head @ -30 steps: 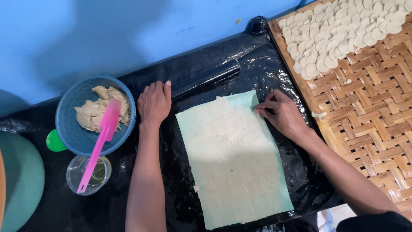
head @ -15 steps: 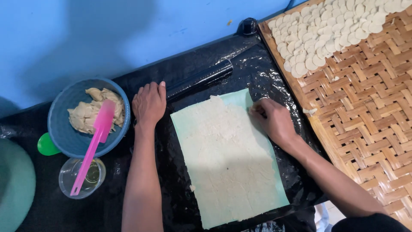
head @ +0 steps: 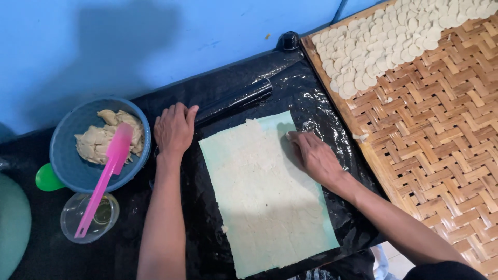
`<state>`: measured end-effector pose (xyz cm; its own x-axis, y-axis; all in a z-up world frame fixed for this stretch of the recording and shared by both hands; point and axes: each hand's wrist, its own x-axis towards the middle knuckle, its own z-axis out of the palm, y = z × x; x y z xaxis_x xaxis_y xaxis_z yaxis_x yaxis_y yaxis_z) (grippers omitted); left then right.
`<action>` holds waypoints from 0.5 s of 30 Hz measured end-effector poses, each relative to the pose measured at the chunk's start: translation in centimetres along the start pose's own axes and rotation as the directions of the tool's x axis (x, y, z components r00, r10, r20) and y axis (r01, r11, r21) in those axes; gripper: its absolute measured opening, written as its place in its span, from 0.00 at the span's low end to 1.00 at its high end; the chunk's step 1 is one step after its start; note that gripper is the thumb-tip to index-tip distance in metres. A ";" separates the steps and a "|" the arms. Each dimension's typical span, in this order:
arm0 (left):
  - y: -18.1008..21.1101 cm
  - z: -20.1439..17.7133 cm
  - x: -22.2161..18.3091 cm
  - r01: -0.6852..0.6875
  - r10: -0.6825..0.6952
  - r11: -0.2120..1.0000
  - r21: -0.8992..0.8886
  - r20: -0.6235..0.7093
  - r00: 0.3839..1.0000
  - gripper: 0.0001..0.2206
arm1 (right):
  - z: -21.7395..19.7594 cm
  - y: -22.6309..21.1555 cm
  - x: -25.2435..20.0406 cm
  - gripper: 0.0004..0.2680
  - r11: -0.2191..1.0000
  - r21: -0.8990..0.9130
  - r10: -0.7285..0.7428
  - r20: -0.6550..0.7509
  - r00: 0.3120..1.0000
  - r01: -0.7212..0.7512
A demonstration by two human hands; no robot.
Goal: Rolling out dough on a flat surface and cutting small circular pieces using a round cutter tool.
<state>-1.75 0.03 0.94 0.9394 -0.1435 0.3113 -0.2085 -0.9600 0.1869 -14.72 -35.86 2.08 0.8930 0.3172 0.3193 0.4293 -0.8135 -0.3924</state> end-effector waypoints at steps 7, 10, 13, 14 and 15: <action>2.5 -3.7 -0.6 -0.117 0.123 0.992 -0.048 0.160 0.979 0.24 | -1.7 0.2 1.6 0.12 0.998 0.042 0.044 0.115 0.992 -0.049; 2.4 -2.5 -0.7 -0.152 0.177 0.977 -0.149 0.172 0.969 0.26 | -2.3 1.1 3.2 0.11 0.986 0.087 0.133 0.086 0.987 -0.140; 3.4 -2.6 -0.3 -0.151 0.167 0.983 -0.106 0.158 0.973 0.23 | -1.9 3.4 6.4 0.13 0.987 0.162 0.019 -0.061 0.998 -0.009; 4.4 -3.6 -0.1 -0.148 0.163 0.983 -0.104 0.156 0.974 0.23 | -1.7 4.2 7.5 0.13 0.987 0.162 0.015 -0.061 0.998 -0.005; 5.2 -4.7 -0.2 -0.135 0.144 0.988 -0.073 0.139 0.980 0.24 | -1.2 4.8 8.4 0.14 0.960 0.257 0.070 0.157 0.985 -0.110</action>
<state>-4.36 -3.83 6.24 0.9281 -0.3125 0.2026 -0.3530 -0.9116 0.2107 -5.34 -37.65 3.89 0.9311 0.3317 0.1517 0.3491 -0.6903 -0.6337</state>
